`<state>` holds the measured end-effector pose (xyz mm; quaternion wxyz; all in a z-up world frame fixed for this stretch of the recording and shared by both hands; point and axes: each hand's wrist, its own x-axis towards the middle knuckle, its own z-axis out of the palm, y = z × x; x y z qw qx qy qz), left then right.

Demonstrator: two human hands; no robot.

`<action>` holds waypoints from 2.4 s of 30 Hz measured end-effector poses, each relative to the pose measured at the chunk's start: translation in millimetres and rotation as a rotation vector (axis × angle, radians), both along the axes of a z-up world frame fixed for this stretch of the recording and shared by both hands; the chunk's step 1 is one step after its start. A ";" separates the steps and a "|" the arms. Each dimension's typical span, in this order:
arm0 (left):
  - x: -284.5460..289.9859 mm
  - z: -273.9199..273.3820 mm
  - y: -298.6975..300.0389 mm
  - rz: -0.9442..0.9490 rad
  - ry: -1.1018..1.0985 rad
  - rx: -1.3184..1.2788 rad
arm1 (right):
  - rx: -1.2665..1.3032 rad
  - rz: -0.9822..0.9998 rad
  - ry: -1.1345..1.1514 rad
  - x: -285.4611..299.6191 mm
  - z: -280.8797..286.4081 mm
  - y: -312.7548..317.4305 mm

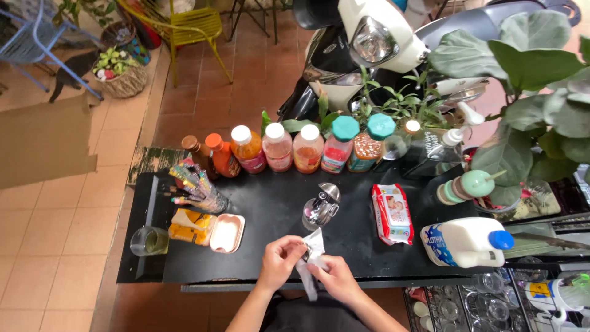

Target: Wiping down and cleaning various bar tools including a shaker, spoon, and strainer with a cloth.

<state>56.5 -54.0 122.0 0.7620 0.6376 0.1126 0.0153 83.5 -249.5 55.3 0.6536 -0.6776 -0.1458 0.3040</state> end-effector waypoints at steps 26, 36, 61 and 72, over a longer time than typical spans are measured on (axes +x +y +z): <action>-82.6 -37.3 43.1 -0.316 -0.023 0.022 | 0.406 -0.302 0.495 -16.3 -16.5 63.3; -81.7 -24.2 36.2 -0.610 0.006 -0.230 | 0.057 -0.143 0.143 -1.4 32.0 41.3; -64.5 -25.6 26.0 -0.090 0.260 -0.069 | 0.227 -0.204 -0.031 7.0 48.1 36.8; -70.5 -23.0 33.2 -0.090 0.218 -0.023 | 0.570 -0.380 0.245 2.1 -0.3 47.3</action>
